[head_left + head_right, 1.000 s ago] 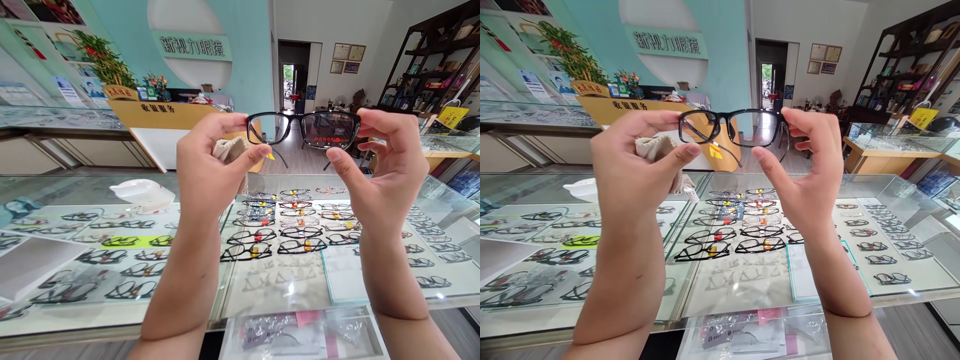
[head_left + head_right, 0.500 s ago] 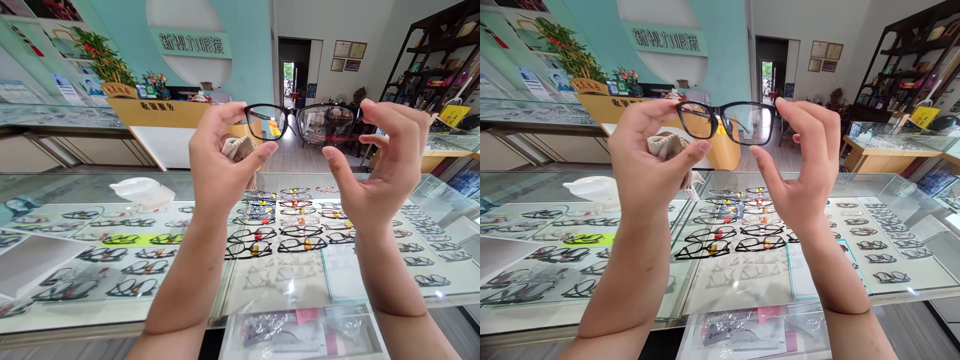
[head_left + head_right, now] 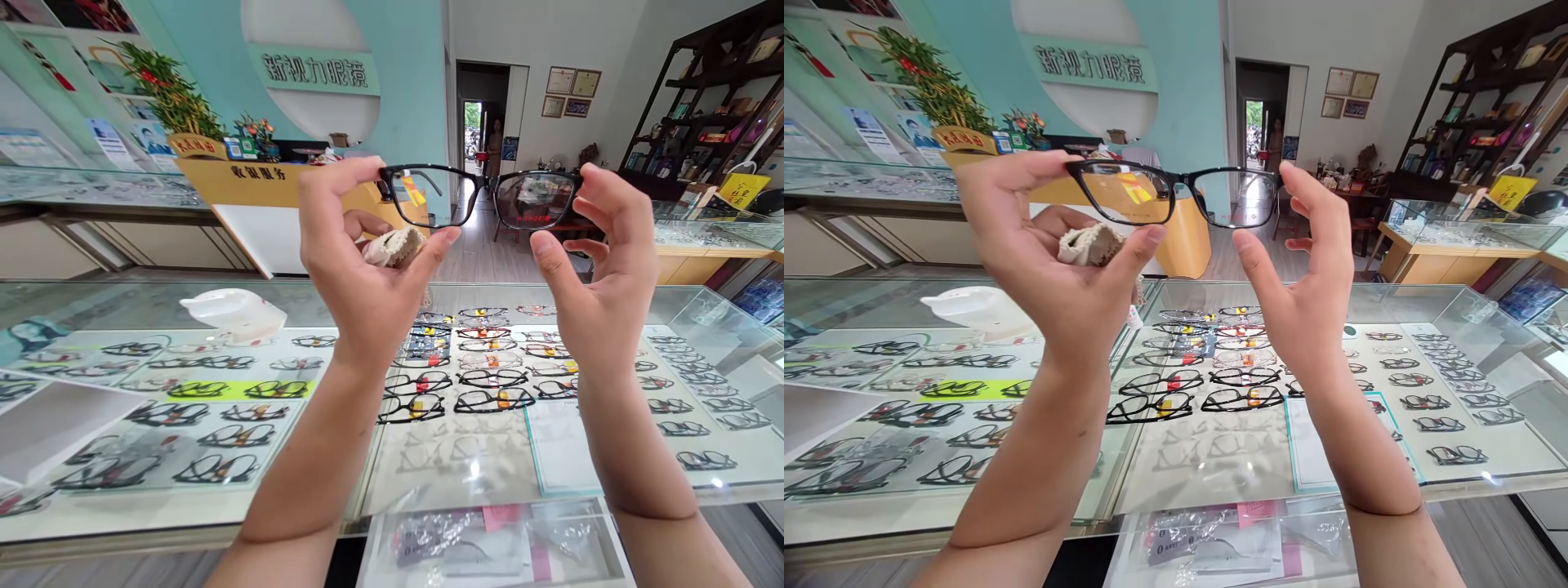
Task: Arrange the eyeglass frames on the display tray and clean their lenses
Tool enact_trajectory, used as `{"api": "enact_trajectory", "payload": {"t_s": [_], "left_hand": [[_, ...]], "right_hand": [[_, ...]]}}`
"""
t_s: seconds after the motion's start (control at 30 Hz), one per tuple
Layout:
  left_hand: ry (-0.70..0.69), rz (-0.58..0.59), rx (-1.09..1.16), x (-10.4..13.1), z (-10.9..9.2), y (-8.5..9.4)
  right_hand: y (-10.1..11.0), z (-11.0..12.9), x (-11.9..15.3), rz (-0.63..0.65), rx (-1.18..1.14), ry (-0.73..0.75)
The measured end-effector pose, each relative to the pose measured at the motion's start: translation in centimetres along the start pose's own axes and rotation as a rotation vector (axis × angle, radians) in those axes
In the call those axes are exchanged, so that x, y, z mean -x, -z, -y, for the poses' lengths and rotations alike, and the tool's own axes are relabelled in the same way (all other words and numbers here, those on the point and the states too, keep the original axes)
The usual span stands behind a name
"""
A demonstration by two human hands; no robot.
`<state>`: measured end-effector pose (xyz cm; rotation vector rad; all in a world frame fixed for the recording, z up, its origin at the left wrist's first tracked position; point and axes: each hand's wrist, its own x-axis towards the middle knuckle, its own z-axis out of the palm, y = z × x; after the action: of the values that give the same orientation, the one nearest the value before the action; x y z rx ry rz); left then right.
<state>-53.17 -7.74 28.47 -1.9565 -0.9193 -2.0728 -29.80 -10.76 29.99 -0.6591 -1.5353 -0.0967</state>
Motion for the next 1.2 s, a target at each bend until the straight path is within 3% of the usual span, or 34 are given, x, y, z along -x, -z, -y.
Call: {"api": "enact_trajectory", "payload": {"t_s": [0.1,0.4,0.57,0.73,0.97,1.07,1.2], "left_hand": [[-0.047,-0.133,-0.054,0.0,-0.9,-0.3],[-0.109,-0.197,-0.249,0.1,-2.7,-1.0],[-0.091,-0.189,-0.271,0.2,-3.0,-1.1],[-0.070,-0.150,-0.116,0.3,-2.8,-1.0],[-0.074,-0.167,-0.135,0.4,-2.7,-1.3],[-0.069,-0.148,-0.057,0.3,-1.8,-1.4],[-0.002,-0.033,0.026,0.0,-0.7,-1.2]], "right_hand": [[-0.1,-0.5,0.1,0.032,-0.033,-0.035],[-0.4,-1.5,0.3,0.117,-0.133,-0.151],[-0.4,-2.0,0.2,0.107,-0.154,-0.137],[-0.6,-2.8,0.1,0.040,-0.134,-0.069],[-0.1,-2.6,-0.3,-0.011,-0.118,-0.042],[-0.1,-2.2,-0.6,-0.128,-0.148,0.020],[-0.4,-1.5,-0.8,-0.269,-0.189,0.044]]}}
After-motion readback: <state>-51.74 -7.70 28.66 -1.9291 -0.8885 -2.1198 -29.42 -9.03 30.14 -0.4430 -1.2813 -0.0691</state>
